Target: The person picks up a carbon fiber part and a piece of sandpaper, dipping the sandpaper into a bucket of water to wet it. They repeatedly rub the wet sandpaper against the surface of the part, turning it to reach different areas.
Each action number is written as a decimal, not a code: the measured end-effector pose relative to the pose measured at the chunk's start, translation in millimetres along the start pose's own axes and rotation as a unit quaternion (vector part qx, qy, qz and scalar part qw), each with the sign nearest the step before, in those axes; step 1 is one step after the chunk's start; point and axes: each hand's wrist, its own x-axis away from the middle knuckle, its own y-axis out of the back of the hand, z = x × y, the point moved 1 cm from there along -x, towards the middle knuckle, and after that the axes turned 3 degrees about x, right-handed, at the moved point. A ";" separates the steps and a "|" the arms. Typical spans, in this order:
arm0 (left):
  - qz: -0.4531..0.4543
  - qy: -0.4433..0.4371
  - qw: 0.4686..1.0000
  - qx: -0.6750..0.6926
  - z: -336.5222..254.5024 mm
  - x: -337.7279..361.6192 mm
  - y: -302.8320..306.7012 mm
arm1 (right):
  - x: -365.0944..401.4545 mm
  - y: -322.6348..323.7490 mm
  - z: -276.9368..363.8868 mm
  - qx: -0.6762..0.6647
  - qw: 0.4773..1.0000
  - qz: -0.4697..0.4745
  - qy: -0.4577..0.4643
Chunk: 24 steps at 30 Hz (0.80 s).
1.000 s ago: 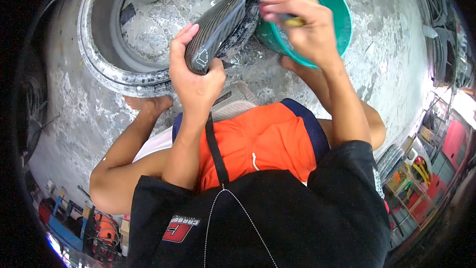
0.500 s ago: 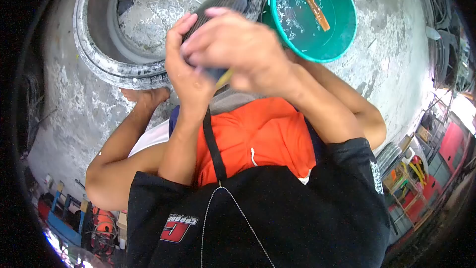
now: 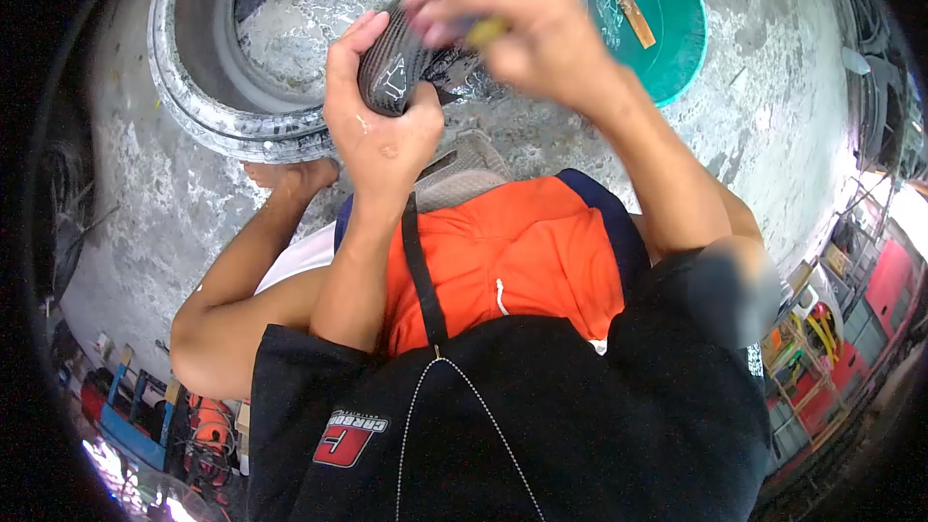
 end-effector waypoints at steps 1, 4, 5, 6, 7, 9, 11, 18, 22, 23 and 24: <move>-0.007 0.014 1.000 -0.020 -0.5 -0.1 0.7 | -0.5 -1.6 -0.3 0.007 1.000 -0.020 -0.003; 0.011 0.031 0.999 0.005 -5.9 0.5 6.2 | -2.8 -11.9 28.3 0.092 0.982 0.074 0.147; 0.018 0.036 0.999 0.004 -6.6 3.6 5.9 | 3.3 -29.1 40.4 0.112 0.974 0.073 0.181; 0.013 0.034 0.999 0.012 -6.6 3.9 4.1 | 5.7 -31.7 39.4 0.115 0.973 0.069 0.187; 0.008 0.032 0.999 0.020 -6.4 2.9 2.5 | 2.7 -22.0 35.5 0.086 0.979 0.081 0.164; -0.012 0.017 1.000 0.001 -2.6 -1.0 0.4 | -4.7 -5.9 7.6 0.075 0.991 0.036 0.108; -0.013 0.016 1.000 -0.009 -5.7 0.3 1.9 | -5.2 -2.2 -4.1 0.050 0.998 -0.017 0.023; 0.004 0.024 1.000 -0.006 -8.8 0.5 1.3 | -7.0 -6.2 20.9 0.028 0.990 0.086 0.111; -0.008 0.015 1.000 -0.015 -3.5 2.2 -0.4 | -9.9 -3.8 9.6 0.122 0.983 0.060 0.125; 0.005 0.032 0.998 0.046 -11.3 3.4 2.4 | -5.2 -17.4 28.6 0.074 0.983 0.076 0.151; 0.034 -0.063 0.996 0.059 -4.1 5.3 4.8 | 0.1 -28.9 41.0 0.130 0.967 0.106 0.194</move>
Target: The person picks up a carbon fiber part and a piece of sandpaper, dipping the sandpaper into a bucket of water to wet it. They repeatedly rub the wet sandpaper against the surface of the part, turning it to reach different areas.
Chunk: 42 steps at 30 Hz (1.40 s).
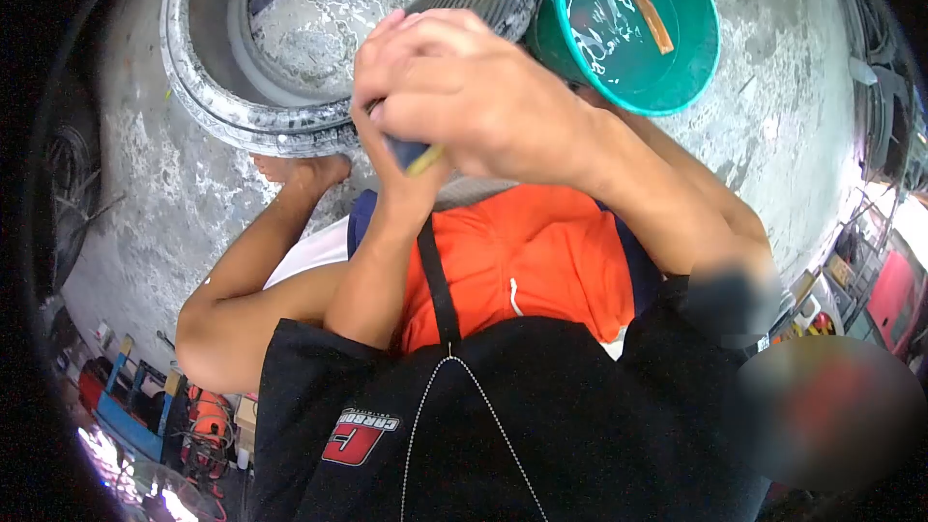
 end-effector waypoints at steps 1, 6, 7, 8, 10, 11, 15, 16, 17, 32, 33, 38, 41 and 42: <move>-0.001 -0.004 1.000 -0.015 1.2 0.0 -1.4 | 2.3 2.7 -3.8 -0.035 0.999 -0.004 -0.011; -0.036 0.067 0.994 -0.075 -3.9 -5.3 -3.1 | 17.8 16.2 -50.3 -0.111 0.965 -0.111 -0.212; -0.037 0.076 0.994 -0.067 -4.8 -6.3 -2.9 | 7.6 17.1 -34.9 -0.069 0.986 -0.068 -0.137; -0.035 0.090 0.993 -0.061 -3.4 -4.0 -2.9 | 0.4 13.3 -17.8 -0.029 0.997 -0.025 -0.067; 0.008 -0.027 0.998 -0.055 4.9 -0.1 2.3 | -2.9 -1.2 6.2 0.003 0.999 0.007 0.035; -0.005 -0.003 0.999 -0.051 3.1 -1.9 0.6 | -2.3 5.2 0.3 -0.017 1.000 0.008 0.017; -0.033 0.081 0.994 -0.063 -2.4 -5.6 -2.9 | 23.3 11.3 -53.1 -0.034 0.979 -0.115 -0.166; -0.036 0.074 0.995 -0.062 -3.5 -7.7 -2.8 | 21.7 14.2 -53.5 -0.004 0.978 -0.112 -0.174; -0.041 0.090 0.994 -0.042 -3.8 -7.5 -2.6 | 12.4 12.2 -39.3 -0.014 0.992 -0.079 -0.101; -0.023 0.082 0.994 -0.063 -7.6 -5.4 -2.1 | 14.4 0.8 -14.3 0.006 0.997 -0.063 -0.039; -0.032 0.079 0.994 -0.067 -4.0 -6.1 -2.4 | 17.8 5.6 -31.0 0.032 0.989 -0.087 -0.113; -0.023 0.074 0.996 -0.034 -6.1 -4.5 0.5 | 7.9 0.6 -4.2 0.016 0.996 -0.075 -0.056; -0.014 0.046 0.999 -0.008 4.8 1.3 1.4 | 5.9 -3.8 11.1 0.038 0.998 -0.042 -0.031; -0.025 0.064 0.997 -0.031 1.9 -1.7 -1.7 | 7.2 3.0 -1.0 0.025 0.998 -0.034 -0.037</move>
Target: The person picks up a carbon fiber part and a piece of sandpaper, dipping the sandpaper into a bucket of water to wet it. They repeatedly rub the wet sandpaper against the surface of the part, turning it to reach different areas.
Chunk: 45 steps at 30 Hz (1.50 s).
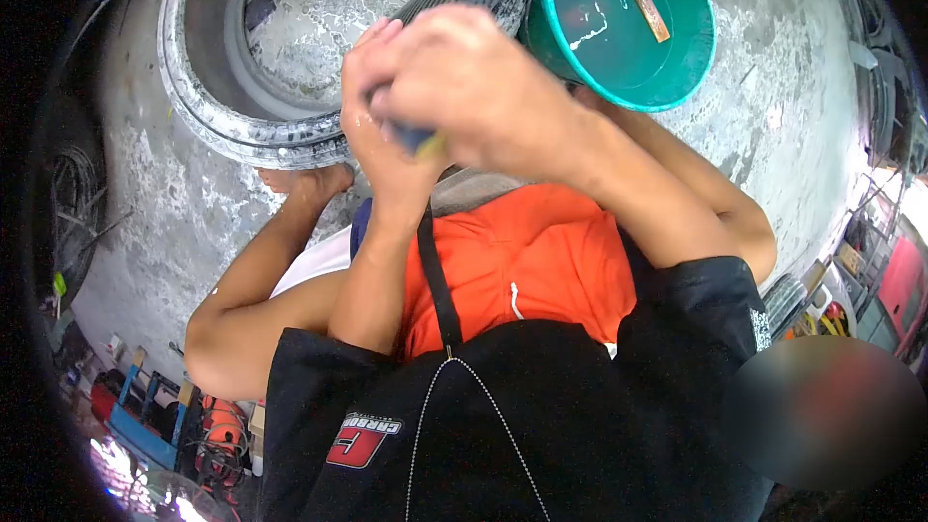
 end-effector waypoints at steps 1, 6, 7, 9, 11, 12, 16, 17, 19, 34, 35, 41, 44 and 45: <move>-0.017 0.014 0.999 -0.023 -1.3 -3.8 -1.4 | 1.7 1.7 -20.7 -0.039 0.999 -0.033 -0.017; -0.002 0.004 1.000 -0.013 -3.5 -3.2 2.5 | 3.6 -7.8 -6.8 -0.011 0.998 -0.054 -0.043; 0.022 -0.048 0.999 0.004 2.1 -5.1 7.1 | 3.3 -9.2 13.4 0.019 1.000 -0.003 -0.012; 0.020 -0.031 0.999 -0.005 4.3 1.0 6.2 | 2.2 -5.4 10.7 0.001 1.000 -0.011 0.015; -0.001 -0.006 0.999 -0.032 -0.3 -4.0 2.0 | 7.1 -0.3 -22.5 -0.074 0.996 -0.041 -0.025; -0.015 0.012 0.999 -0.043 -0.5 -4.8 1.0 | 12.9 -5.4 -43.6 -0.083 0.986 -0.114 -0.093; -0.011 0.022 1.000 -0.017 -6.1 -4.4 3.8 | 1.5 -5.9 -9.0 -0.043 0.998 -0.049 -0.014; 0.003 -0.060 0.998 0.008 2.5 -4.7 7.0 | 4.4 -10.9 7.4 0.003 1.000 0.001 0.010; -0.005 -0.021 1.000 -0.007 1.3 -1.1 1.3 | 9.3 -10.3 -3.9 -0.008 1.000 -0.025 0.010; 0.025 0.014 0.999 -0.028 -10.9 -7.5 5.9 | 29.2 25.6 16.2 0.251 0.938 0.193 -0.144; 0.018 0.009 0.998 -0.056 -12.9 -8.3 3.5 | 31.0 22.9 5.3 0.276 0.930 0.216 -0.112; 0.003 0.048 0.998 -0.042 -13.9 -9.8 3.6 | 115.2 62.2 -133.1 0.304 0.871 0.004 -0.386; 0.008 0.045 0.998 -0.037 -11.4 -8.8 2.6 | 155.4 50.4 -149.6 0.297 0.814 0.141 -0.478; 0.005 0.051 0.998 -0.036 -10.3 -8.0 2.8 | 170.2 41.7 -152.3 0.276 0.806 0.167 -0.497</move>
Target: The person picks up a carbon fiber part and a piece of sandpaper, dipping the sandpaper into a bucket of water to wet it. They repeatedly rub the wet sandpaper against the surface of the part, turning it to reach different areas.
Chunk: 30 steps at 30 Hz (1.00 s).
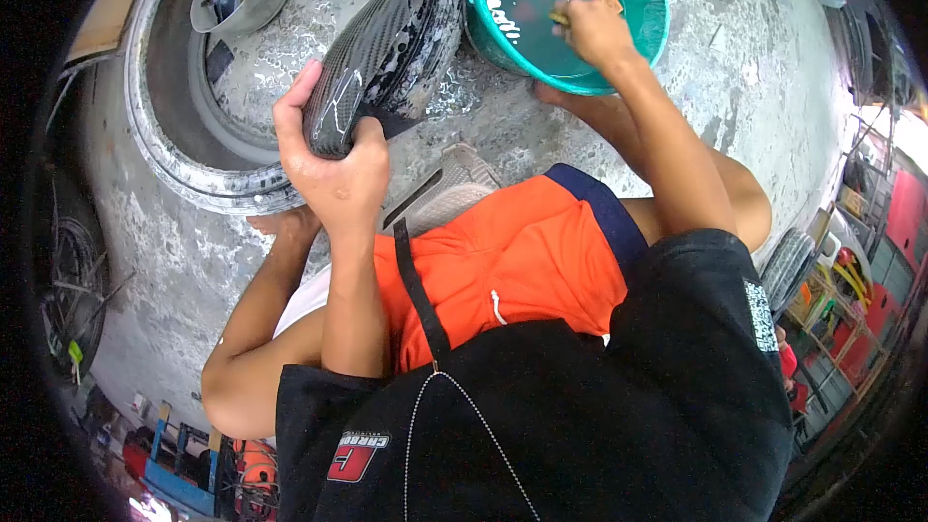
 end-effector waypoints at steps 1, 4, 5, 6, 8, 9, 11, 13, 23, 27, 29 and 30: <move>-0.001 0.000 1.000 0.002 -0.3 0.2 -0.4 | 3.8 -2.8 3.9 -0.005 0.999 0.039 -0.006; -0.005 -0.017 1.000 -0.006 -0.8 -0.6 -0.5 | 10.8 6.5 13.9 -0.050 0.998 0.000 -0.030; -0.004 -0.020 1.000 -0.002 -0.6 -0.8 -0.5 | 13.4 27.5 29.3 -0.080 0.995 -0.039 -0.044; -0.003 -0.021 1.000 0.002 -0.2 0.0 -0.6 | 18.1 56.0 51.1 -0.109 0.989 -0.076 -0.058; -0.009 -0.027 1.000 -0.002 0.9 0.8 -2.2 | 42.1 95.7 102.8 -0.287 0.936 -0.200 0.043; -0.011 -0.039 0.999 -0.004 1.2 0.9 -2.4 | 54.3 109.5 128.1 -0.337 0.913 -0.191 0.127; -0.013 -0.044 0.999 -0.015 1.3 1.2 -2.1 | 75.3 122.3 168.3 -0.342 0.873 -0.219 0.271; -0.010 -0.038 0.999 -0.014 0.3 3.5 -0.9 | 81.3 110.2 188.2 -0.325 0.855 -0.275 0.295; -0.024 -0.043 0.999 0.010 7.0 4.9 -4.5 | 94.5 90.3 193.9 -0.194 0.901 -0.290 0.258; -0.045 -0.071 0.996 -0.005 6.5 2.7 -4.5 | 108.9 95.7 203.1 -0.220 0.889 -0.254 0.311; -0.039 -0.031 0.998 0.027 8.3 3.3 -6.9 | 82.0 91.8 184.5 -0.163 0.901 -0.285 0.282; -0.038 -0.026 0.999 0.025 9.2 4.9 -6.4 | 74.7 83.6 178.8 -0.203 0.903 -0.289 0.245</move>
